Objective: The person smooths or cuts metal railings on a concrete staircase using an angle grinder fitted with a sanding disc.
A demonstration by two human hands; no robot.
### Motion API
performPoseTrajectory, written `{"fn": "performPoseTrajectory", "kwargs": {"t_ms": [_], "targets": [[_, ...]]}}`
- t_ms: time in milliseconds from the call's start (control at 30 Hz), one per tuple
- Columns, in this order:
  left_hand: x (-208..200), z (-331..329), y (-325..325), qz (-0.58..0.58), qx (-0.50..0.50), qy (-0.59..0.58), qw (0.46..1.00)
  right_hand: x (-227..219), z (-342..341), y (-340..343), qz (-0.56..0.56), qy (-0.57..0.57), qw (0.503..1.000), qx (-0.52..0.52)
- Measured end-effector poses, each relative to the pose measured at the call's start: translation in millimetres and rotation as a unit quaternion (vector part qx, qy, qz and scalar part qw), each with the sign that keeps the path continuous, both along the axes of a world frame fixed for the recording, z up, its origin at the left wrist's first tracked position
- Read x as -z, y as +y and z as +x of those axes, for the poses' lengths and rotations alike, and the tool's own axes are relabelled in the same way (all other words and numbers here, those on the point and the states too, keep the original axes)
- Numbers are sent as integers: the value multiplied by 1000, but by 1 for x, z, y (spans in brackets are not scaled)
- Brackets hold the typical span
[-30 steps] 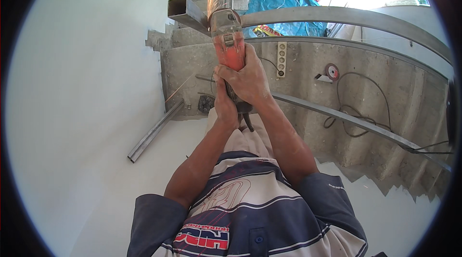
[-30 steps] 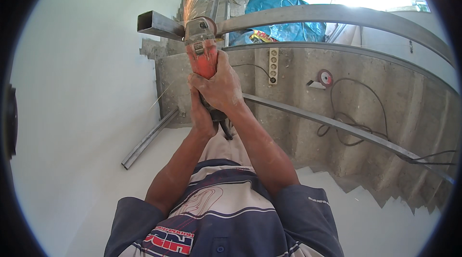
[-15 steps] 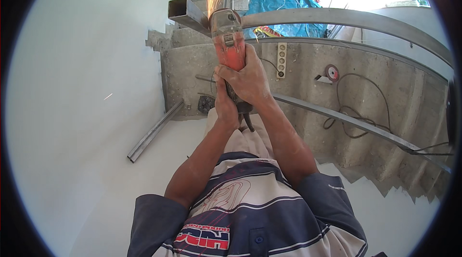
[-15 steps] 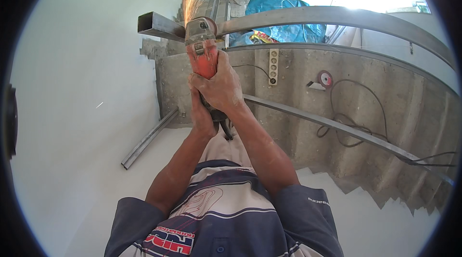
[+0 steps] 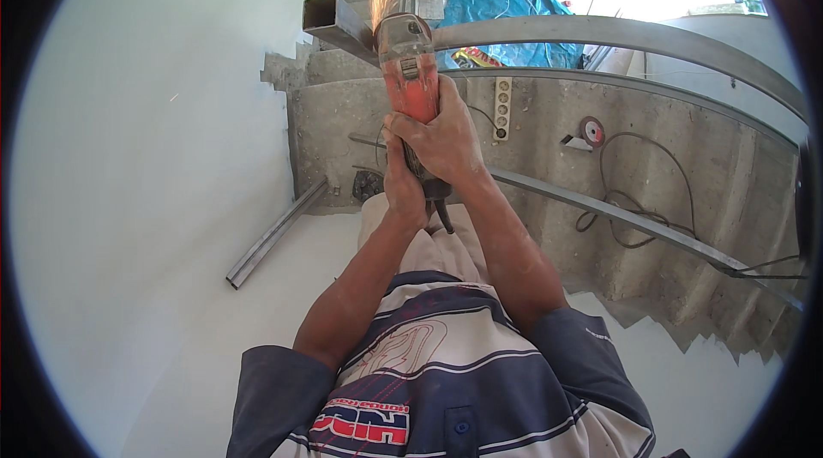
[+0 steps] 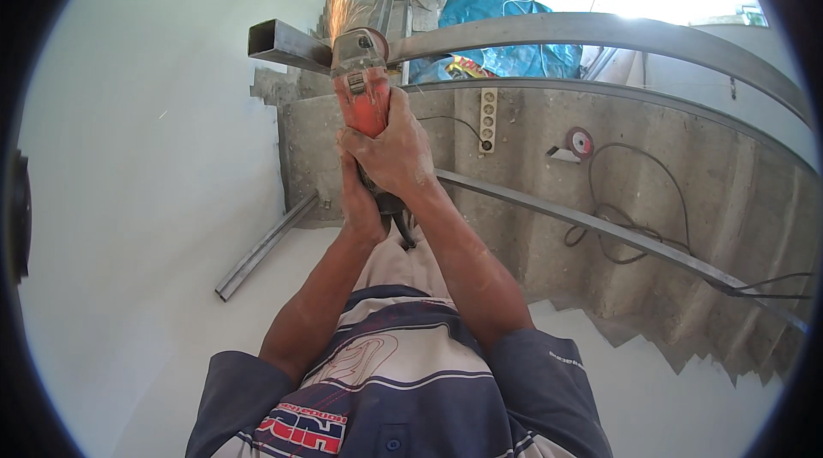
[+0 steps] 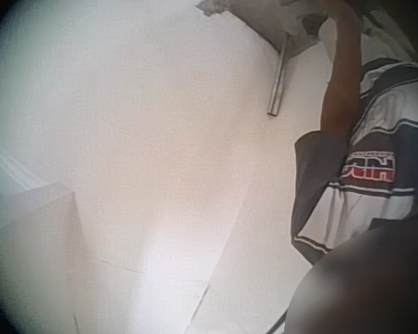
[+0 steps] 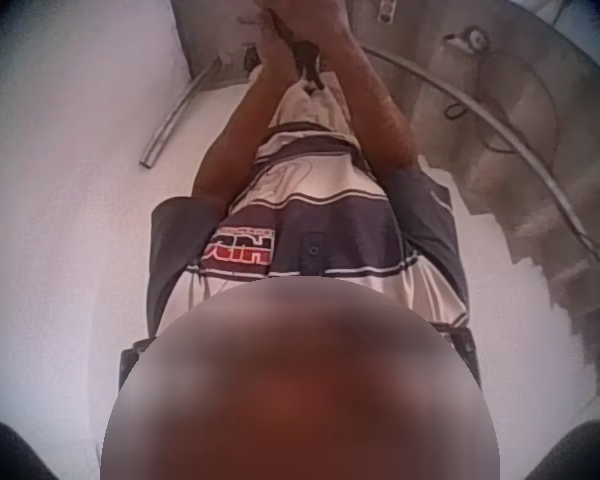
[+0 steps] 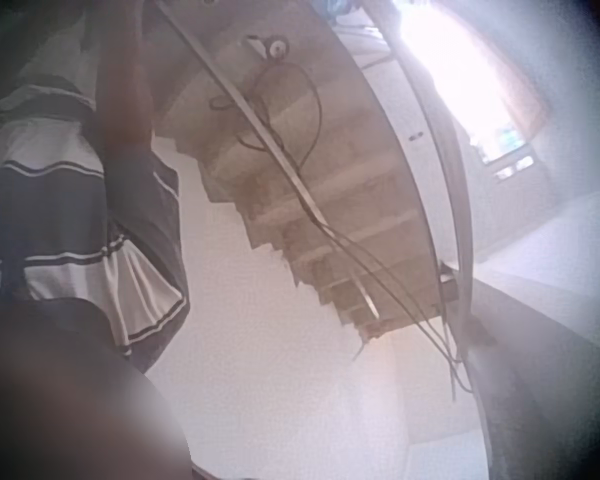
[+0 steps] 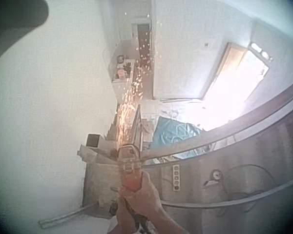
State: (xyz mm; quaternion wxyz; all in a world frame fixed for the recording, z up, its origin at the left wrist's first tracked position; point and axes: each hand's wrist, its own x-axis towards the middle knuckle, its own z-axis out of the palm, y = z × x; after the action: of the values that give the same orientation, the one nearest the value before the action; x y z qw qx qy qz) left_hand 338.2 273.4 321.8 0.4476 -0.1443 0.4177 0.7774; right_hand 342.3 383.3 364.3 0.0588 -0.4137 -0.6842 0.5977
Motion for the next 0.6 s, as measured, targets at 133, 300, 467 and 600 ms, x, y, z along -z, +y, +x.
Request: {"fn": "performPoseTrajectory", "kwargs": {"t_ms": [133,300,467,600], "targets": [[-2,0,1,-7,5,4,1000,-1,0,1,11,-5,1000,-4],[0,0,3,5,1,7,1000,1,-1,1,14,-1,1000,2],[2,-1,3,3,2,6,1000,-1,-3,3,11,-9,1000,-1],[-8,-3,8,24,10,-4,1000,-1,-3,5,1,-5,1000,2]]}}
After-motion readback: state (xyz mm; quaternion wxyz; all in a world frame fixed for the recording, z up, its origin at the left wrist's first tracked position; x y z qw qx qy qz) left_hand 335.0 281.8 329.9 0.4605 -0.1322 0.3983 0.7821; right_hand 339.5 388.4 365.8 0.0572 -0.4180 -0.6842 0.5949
